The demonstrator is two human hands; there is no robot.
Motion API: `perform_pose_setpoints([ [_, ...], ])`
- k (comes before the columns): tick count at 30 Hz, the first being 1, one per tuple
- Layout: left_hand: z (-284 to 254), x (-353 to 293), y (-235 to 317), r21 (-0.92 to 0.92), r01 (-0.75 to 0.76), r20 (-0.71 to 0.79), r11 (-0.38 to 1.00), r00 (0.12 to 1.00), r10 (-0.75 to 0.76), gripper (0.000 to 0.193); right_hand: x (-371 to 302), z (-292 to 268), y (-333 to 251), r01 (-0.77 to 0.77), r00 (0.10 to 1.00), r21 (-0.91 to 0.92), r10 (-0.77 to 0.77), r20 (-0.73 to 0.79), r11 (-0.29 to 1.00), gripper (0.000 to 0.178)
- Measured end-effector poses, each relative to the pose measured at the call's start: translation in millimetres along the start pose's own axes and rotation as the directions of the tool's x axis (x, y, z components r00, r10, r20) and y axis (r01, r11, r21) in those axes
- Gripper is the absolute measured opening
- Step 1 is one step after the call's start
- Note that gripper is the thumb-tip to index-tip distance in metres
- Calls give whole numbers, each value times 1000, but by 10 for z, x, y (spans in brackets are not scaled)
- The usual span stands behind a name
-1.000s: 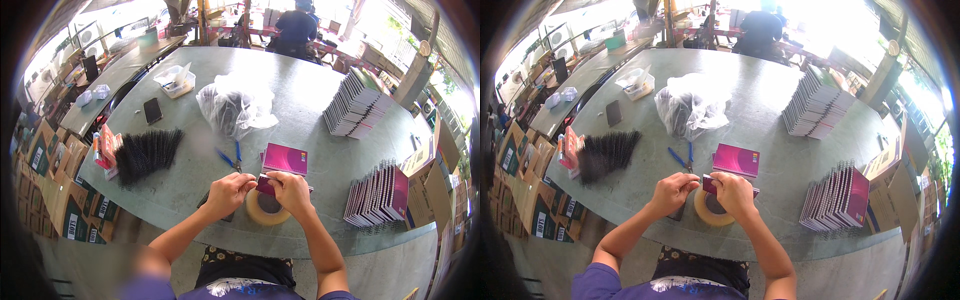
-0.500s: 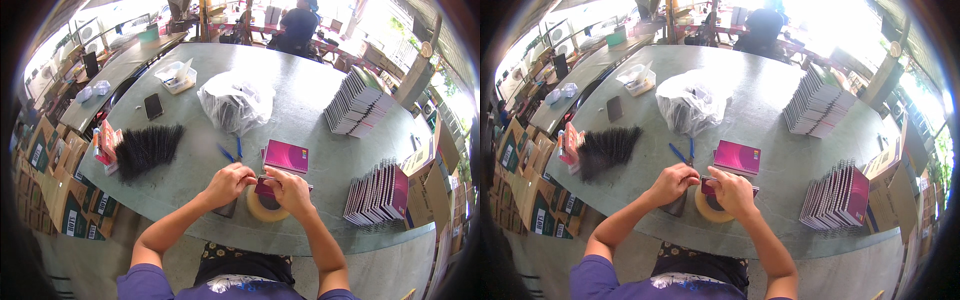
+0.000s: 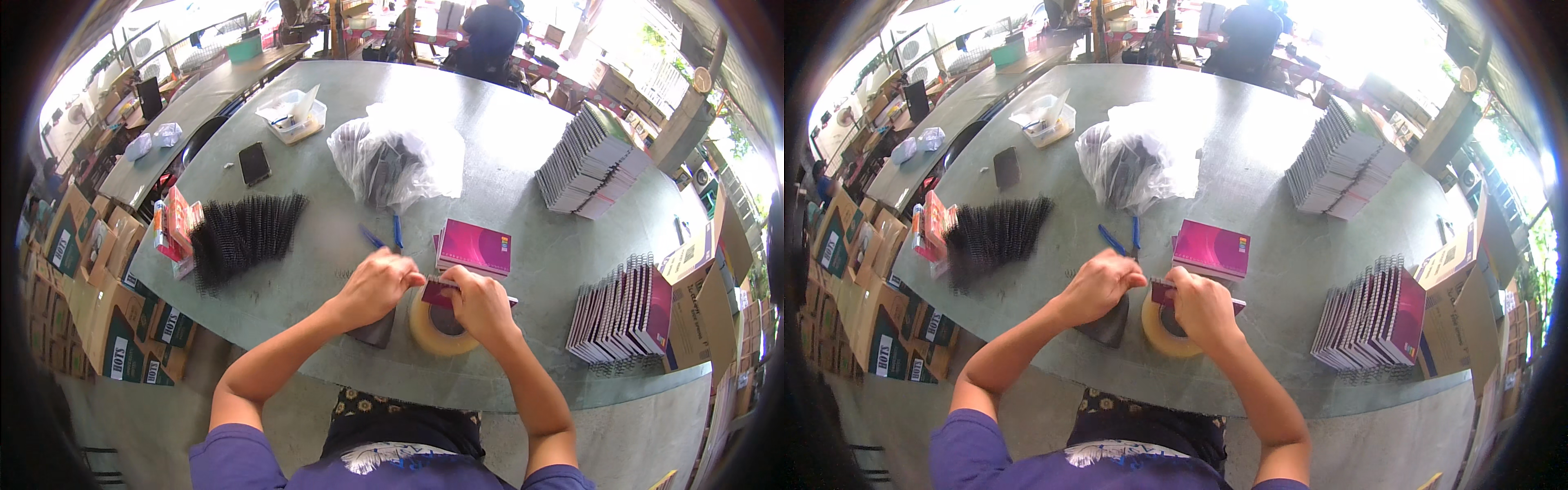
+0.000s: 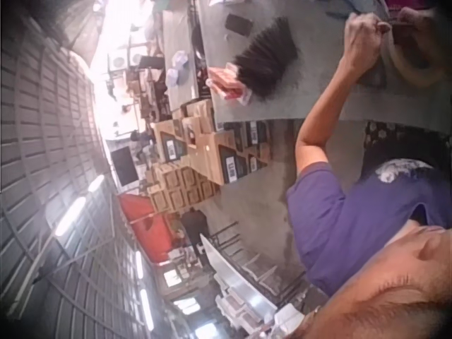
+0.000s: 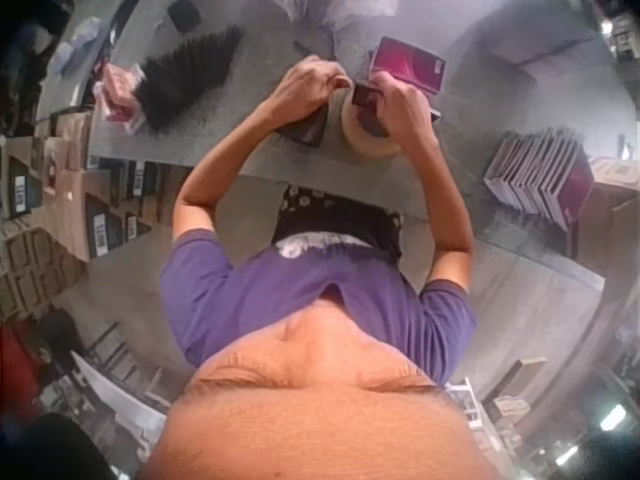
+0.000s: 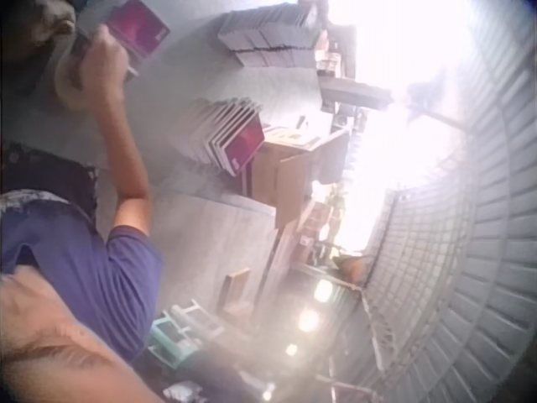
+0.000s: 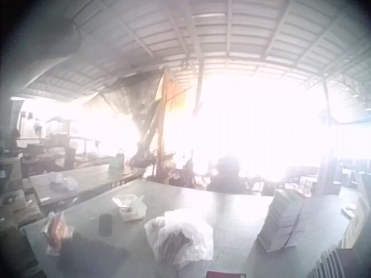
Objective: The person repeatedly picks up a purple notebook, inserts a black spiral binding into its holes, and places the finished notebook onto a growing stack. The process is repeated continuously throughout the clip.
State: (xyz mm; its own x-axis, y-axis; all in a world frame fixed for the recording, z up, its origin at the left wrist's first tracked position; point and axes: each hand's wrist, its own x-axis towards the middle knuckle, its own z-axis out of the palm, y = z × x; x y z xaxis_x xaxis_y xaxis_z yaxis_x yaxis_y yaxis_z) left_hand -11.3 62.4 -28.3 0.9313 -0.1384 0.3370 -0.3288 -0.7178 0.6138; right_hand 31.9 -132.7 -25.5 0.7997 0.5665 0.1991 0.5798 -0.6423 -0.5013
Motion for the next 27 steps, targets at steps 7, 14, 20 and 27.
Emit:
perform_pose_setpoints([
  [7, 38, -593, -169, 422, -32, -132, 906, 987, 96, 25, -113, -357, 366, -62, 998, 200, 58, 26, 978, 20],
  [14, -164, -651, 166, 107, 292, 210, 950, 928, -309, 53, -265, 90, 698, -79, 974, 922, 226, -10, 380, 26],
  [20, -80, -130, 351, 329, -76, -268, 941, 948, 170, 30, -299, 187, 669, -132, 974, 913, 223, 47, 386, 25],
  [27, -36, 38, 494, 232, -125, -390, 965, 896, 210, 33, -353, 95, 678, -130, 967, 884, 253, 14, 449, 25],
])
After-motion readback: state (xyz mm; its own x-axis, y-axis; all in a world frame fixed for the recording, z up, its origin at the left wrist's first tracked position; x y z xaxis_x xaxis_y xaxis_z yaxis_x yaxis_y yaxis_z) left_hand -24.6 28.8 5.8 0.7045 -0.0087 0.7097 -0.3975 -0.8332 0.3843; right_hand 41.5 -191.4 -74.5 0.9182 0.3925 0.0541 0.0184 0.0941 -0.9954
